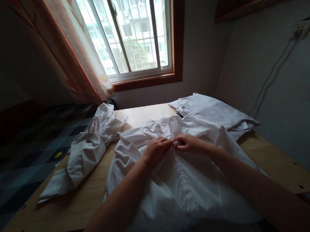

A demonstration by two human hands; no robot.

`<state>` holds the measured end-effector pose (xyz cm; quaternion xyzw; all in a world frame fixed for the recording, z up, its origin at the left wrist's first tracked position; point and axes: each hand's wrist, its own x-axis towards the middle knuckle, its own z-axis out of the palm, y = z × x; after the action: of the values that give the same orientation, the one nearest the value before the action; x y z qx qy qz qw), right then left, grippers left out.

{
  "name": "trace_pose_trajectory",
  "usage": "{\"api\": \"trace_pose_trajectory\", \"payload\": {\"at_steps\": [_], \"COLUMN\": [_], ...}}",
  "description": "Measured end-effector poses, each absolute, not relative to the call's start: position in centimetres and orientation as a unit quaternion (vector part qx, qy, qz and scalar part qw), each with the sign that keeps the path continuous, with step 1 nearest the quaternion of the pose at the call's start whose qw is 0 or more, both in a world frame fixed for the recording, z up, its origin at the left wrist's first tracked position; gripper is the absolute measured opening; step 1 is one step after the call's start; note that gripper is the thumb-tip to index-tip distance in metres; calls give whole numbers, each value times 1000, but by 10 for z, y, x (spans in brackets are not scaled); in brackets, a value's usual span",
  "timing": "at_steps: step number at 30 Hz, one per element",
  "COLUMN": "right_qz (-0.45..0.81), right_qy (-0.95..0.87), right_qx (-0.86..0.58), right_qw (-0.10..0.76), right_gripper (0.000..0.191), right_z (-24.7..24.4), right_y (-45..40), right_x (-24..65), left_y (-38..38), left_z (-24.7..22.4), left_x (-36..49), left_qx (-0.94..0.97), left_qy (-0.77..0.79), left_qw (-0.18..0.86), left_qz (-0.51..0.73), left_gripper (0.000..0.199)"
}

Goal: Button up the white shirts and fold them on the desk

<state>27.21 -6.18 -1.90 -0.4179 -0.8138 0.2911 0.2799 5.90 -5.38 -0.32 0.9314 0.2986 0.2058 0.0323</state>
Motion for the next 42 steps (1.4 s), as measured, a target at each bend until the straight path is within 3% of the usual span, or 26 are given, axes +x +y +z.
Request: {"api": "trace_pose_trajectory", "payload": {"at_steps": [10, 15, 22, 27, 30, 36, 42], "right_qz": [307, 334, 184, 26, -10, -3, 60], "right_qy": [-778, -791, -817, -733, -704, -669, -702], "right_qx": [-463, -447, -498, -611, -634, -621, -568], "right_qw": [293, 252, 225, 296, 320, 408, 425], "right_gripper": [22, 21, 13, 23, 28, 22, 15], "right_z": [-14, -14, -14, -5, -1, -30, -51], "right_y": [-69, -67, -40, -9, 9, 20, 7], "right_x": [280, 291, 279, 265, 260, 255, 264], "left_y": [-43, -34, -1, 21, 14, -15, -21], "left_z": [-5, -9, -17, 4, 10, -19, -27], "left_x": [49, 40, 55, 67, 75, 81, 67], "left_qx": [891, 879, 909, 892, 858, 824, 837], "left_qy": [368, 404, 376, 418, 458, 424, 396], "left_qw": [37, 0, -78, -120, -72, 188, 217], "left_qz": [263, 252, 160, 123, 223, 325, 308], "left_gripper": [12, 15, 19, 17, 20, 32, 23]}}
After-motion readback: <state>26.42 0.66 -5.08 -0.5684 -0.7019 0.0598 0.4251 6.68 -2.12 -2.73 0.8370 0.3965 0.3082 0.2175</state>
